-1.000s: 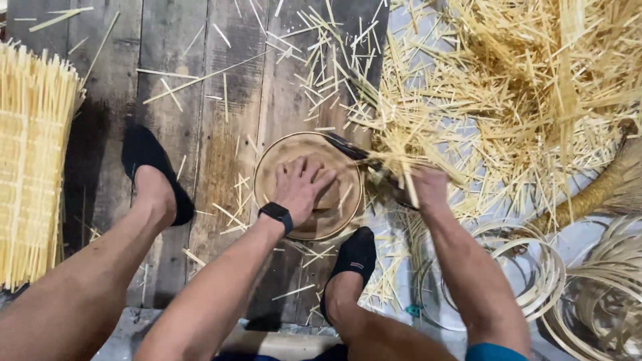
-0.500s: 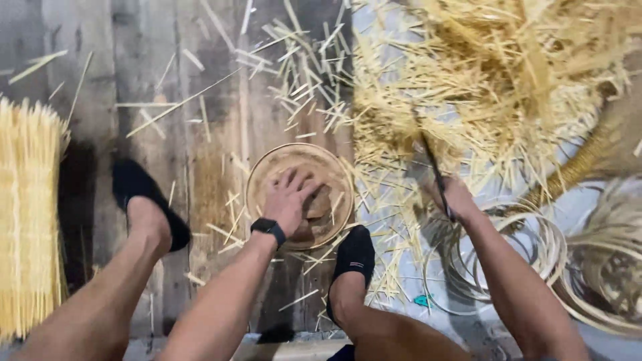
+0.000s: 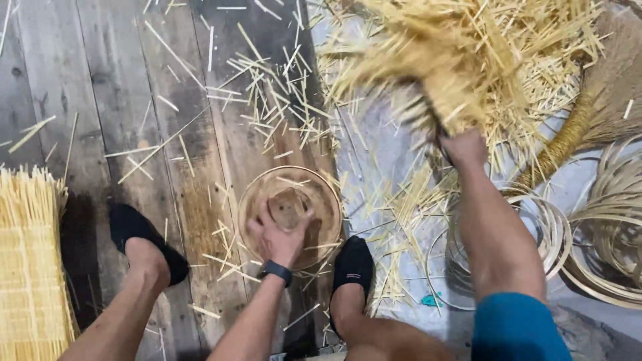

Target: The person sits at a floor-level workspace and assembles a round bamboo sieve, pressing a woven bamboo mat into a circular bamboo frame and folding the protruding strip ends over the rim. They use scissors to trim the excess bamboo strips and rotate the sieve to work around its edge.

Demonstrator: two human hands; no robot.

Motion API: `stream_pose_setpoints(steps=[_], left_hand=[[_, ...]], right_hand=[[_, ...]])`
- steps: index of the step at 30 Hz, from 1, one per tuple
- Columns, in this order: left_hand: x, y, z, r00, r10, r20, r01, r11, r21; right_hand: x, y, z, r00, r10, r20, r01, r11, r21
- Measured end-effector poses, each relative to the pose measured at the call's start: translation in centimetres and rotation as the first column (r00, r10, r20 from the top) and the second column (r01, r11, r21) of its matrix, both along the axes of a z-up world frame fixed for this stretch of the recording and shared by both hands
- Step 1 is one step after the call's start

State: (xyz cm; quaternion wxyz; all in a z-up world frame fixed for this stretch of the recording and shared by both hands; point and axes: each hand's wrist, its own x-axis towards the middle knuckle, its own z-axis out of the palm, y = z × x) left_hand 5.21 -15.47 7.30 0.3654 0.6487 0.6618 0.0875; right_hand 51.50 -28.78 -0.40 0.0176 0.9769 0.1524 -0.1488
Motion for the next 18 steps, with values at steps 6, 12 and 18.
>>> stream_pose_setpoints(steps=[6, 12, 18], left_hand=[[-2.1, 6.6, -2.7, 0.982, -0.183, 0.044, 0.172, 0.968, 0.184], [-0.6, 10.8, -9.3, 0.935, -0.321, 0.148, 0.28, 0.928, 0.246], [4.2, 11.1, -9.5, 0.975, -0.166, 0.146, 0.193, 0.961, -0.196]], right_hand=[[-3.6, -4.4, -11.9, 1.0, 0.005, -0.02, -0.002, 0.992, 0.123], [-18.5, -4.2, 4.0, 0.971, 0.018, -0.237, 0.044, 0.966, 0.255], [-25.0, 0.0, 0.7, 0.917, 0.35, -0.192, -0.11, 0.683, 0.722]])
